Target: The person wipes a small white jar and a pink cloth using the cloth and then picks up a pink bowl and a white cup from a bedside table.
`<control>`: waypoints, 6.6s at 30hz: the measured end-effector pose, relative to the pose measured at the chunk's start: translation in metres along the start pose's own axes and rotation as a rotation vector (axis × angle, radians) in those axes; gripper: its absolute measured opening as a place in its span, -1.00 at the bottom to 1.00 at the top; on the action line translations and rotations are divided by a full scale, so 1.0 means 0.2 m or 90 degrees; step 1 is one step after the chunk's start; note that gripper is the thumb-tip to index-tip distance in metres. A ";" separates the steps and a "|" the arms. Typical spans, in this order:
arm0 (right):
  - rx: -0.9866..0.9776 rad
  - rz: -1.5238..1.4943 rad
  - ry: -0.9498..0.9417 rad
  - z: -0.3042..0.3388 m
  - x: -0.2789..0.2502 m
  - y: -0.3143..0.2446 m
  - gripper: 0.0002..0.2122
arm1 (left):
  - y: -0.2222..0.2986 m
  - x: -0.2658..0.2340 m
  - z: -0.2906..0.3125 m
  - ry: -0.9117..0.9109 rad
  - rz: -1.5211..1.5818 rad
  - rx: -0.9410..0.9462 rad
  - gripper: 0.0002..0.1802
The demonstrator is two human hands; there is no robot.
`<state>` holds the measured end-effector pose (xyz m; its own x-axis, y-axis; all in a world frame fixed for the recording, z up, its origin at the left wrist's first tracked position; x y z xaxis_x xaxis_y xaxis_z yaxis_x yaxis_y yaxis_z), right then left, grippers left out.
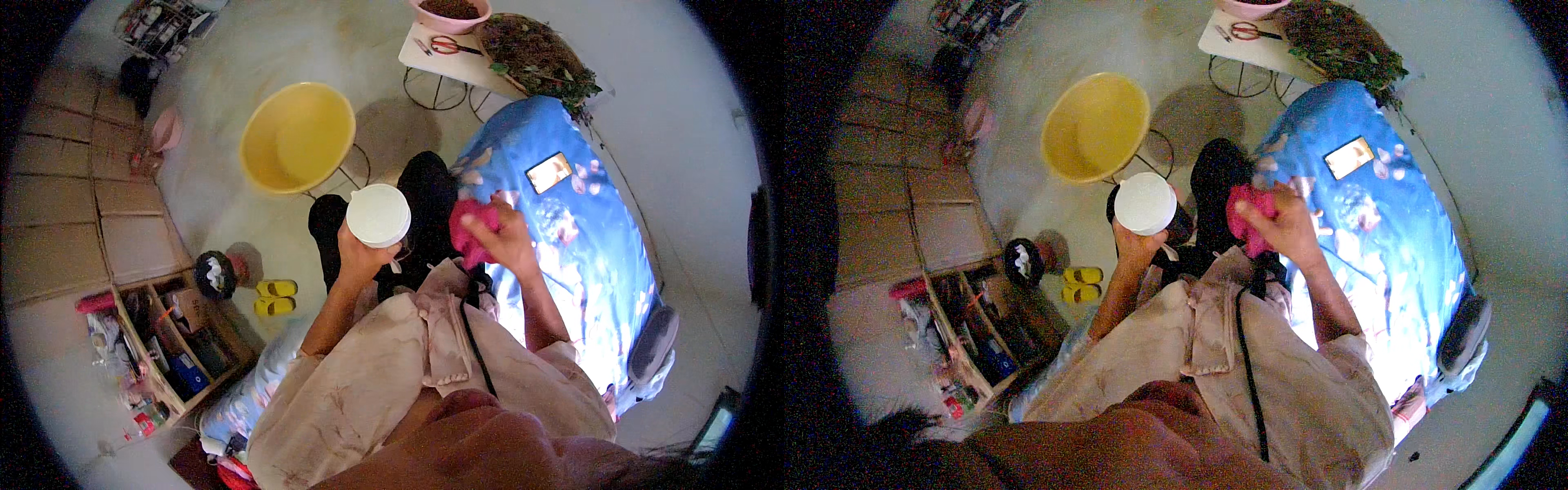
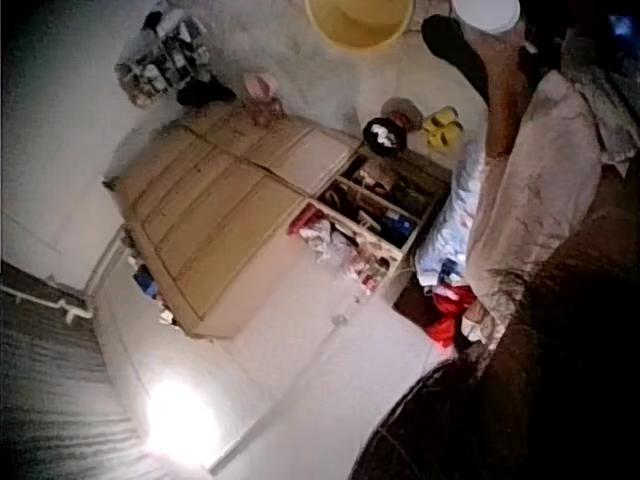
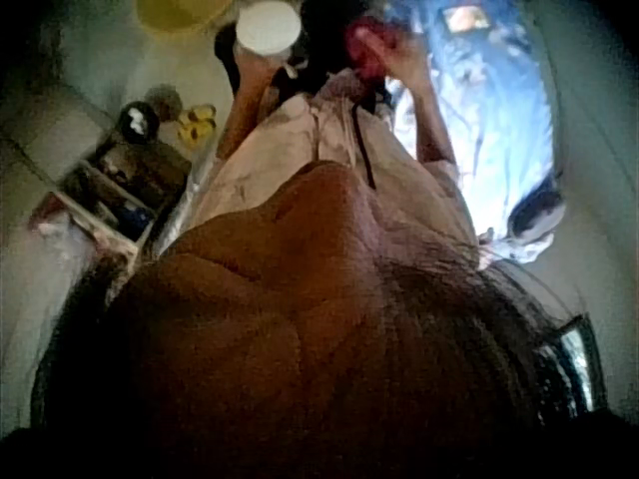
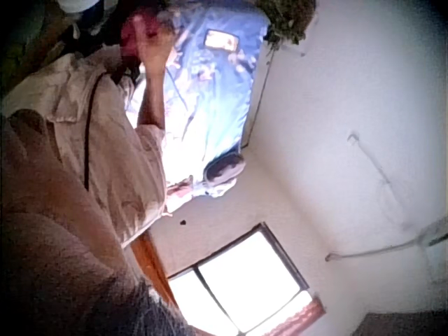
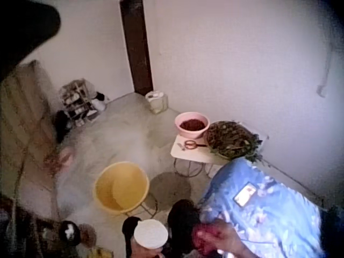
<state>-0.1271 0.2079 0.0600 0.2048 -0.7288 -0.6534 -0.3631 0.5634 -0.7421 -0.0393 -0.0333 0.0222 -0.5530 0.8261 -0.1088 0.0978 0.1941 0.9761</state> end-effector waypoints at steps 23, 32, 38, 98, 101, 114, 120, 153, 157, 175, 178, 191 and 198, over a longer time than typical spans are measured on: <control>-0.140 -0.426 0.086 0.21 0.29 -0.29 -0.47 | 0.14 0.08 0.03 0.087 -0.062 0.078 -0.34; -0.093 -0.633 0.099 -0.01 0.36 -0.27 -0.31 | 0.13 0.08 0.02 0.004 -0.025 0.050 -0.17; 0.113 -0.775 -0.028 -0.08 0.44 -0.26 -0.38 | 0.15 0.06 0.06 0.000 0.139 0.022 -0.08; -0.112 -0.242 0.103 -0.16 0.22 -0.31 -0.73 | 0.07 0.21 0.04 -0.077 -0.004 0.034 -0.22; 0.027 -0.430 0.094 -0.19 0.29 -0.22 -0.73 | 0.07 0.19 0.04 -0.064 -0.038 0.012 -0.22; -0.012 -0.378 0.101 -0.21 0.29 -0.25 -0.75 | 0.05 0.20 0.04 -0.073 -0.009 -0.019 -0.21; -0.106 -0.265 0.177 -0.05 0.24 -0.27 -0.73 | 0.00 0.17 0.04 -0.050 0.103 -0.083 -0.25; 0.177 -0.490 -0.024 -0.12 0.32 -0.07 -0.56 | 0.08 0.17 0.02 -0.242 0.057 -0.032 -0.02; 0.032 -0.284 0.125 -0.06 0.24 -0.11 -0.62 | -0.06 0.09 0.01 -0.017 0.070 -0.093 0.03; 0.058 -0.344 0.039 -0.03 0.24 -0.20 -0.41 | 0.05 0.08 -0.06 0.006 0.557 -0.131 -0.33; 0.062 -0.297 0.092 -0.04 0.13 -0.17 -0.35 | 0.16 0.00 -0.08 0.113 0.476 -0.130 -0.38; 0.085 -0.311 0.140 0.00 0.16 -0.25 -0.39 | 0.07 0.32 0.06 0.029 0.280 -0.157 -0.54; 0.029 -0.360 0.210 -0.03 0.16 -0.32 -0.46 | 0.01 0.43 0.10 -0.026 0.603 -0.677 -0.46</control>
<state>-0.1028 0.1471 0.0875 0.0612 -0.9944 -0.0864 -0.2411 0.0693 -0.9680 -0.0707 0.0482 0.0109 -0.6052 0.4349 0.6668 -0.2559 -0.8994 0.3544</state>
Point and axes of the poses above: each hand's wrist, its own z-axis away from the middle knuckle, its own x-axis out of the palm, y = z × x, the point moved 4 cm from there along -z, towards the middle knuckle, and after that the axes turned 12 degrees about y, right-handed, at the moved point
